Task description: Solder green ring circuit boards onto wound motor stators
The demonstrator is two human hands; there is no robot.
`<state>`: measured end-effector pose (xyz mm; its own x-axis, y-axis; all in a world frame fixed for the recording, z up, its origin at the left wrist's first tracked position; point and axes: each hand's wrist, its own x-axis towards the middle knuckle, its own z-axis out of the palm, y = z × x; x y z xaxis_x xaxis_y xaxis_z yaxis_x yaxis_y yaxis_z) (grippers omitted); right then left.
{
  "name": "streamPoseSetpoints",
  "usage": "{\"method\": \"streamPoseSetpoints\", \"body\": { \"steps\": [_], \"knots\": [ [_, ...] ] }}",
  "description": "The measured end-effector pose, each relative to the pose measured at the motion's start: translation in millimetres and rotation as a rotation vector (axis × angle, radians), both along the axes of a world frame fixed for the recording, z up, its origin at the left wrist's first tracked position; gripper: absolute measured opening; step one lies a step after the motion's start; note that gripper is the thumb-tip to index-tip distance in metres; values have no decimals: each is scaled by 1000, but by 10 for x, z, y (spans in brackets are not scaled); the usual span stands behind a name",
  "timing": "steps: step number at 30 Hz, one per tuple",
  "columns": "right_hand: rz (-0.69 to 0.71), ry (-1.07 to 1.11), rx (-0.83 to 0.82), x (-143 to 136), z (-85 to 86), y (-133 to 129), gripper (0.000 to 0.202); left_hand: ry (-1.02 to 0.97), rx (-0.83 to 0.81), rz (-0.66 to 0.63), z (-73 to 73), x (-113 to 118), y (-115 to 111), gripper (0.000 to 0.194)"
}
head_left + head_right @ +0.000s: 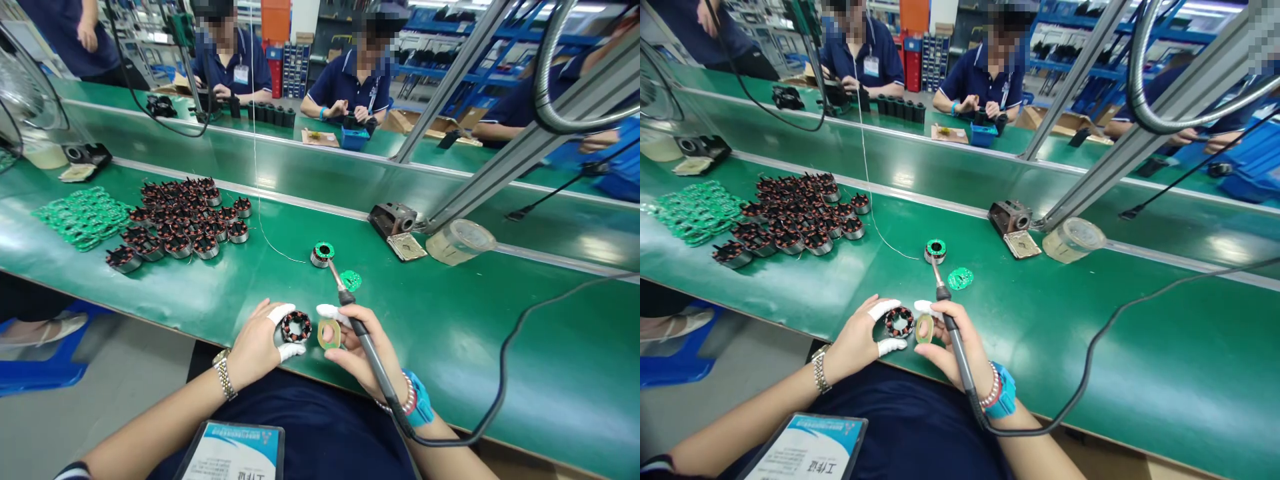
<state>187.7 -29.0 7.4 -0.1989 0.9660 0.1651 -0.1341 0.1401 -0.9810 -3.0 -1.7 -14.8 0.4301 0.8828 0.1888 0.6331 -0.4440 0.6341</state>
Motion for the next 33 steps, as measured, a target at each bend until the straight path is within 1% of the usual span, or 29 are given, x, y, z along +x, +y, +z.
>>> {"method": "streamPoseSetpoints", "body": {
  "steps": [2, 5, 7, 9, 11, 13, 15, 18, 20, 23, 27, 33],
  "knots": [
    [-13, -41, 54, 3, -32, -3, 41, 4, 29, -4, -1, 15, -2, 52],
    [-128, -111, 107, -12, -69, 10, 36, 5, 51, 1, 13, 14, -10, 50],
    [-183, -133, 79, -34, -71, 24, 32, 7, 59, 6, 21, 12, -14, 49],
    [-204, -156, 25, -54, -51, 38, 29, 12, 62, 6, 21, 13, -14, 50],
    [-246, -258, 17, -64, -18, 52, 28, 17, 61, -1, 14, 12, -11, 50],
    [-268, -443, 63, -67, 27, 63, 29, 22, 59, -12, 4, 10, -6, 49],
    [-241, -579, 149, -74, 77, 72, 36, 17, 54, -23, -2, 6, 0, 47],
    [-153, -620, 272, -105, 143, 93, 48, 7, 34, -31, 8, -1, 7, 47],
    [-89, -660, 319, -131, 171, 123, 50, 13, 13, -38, 24, -3, 11, 48],
    [-19, -749, 345, -161, 178, 187, 51, 18, -9, -43, 46, -4, 14, 49],
    [8, -728, 374, -174, 134, 262, 49, 0, -16, -52, 51, -3, 17, 47],
    [37, -702, 429, -169, 87, 299, 45, -3, -45, -72, 57, -9, 38, 45]
  ]
}}
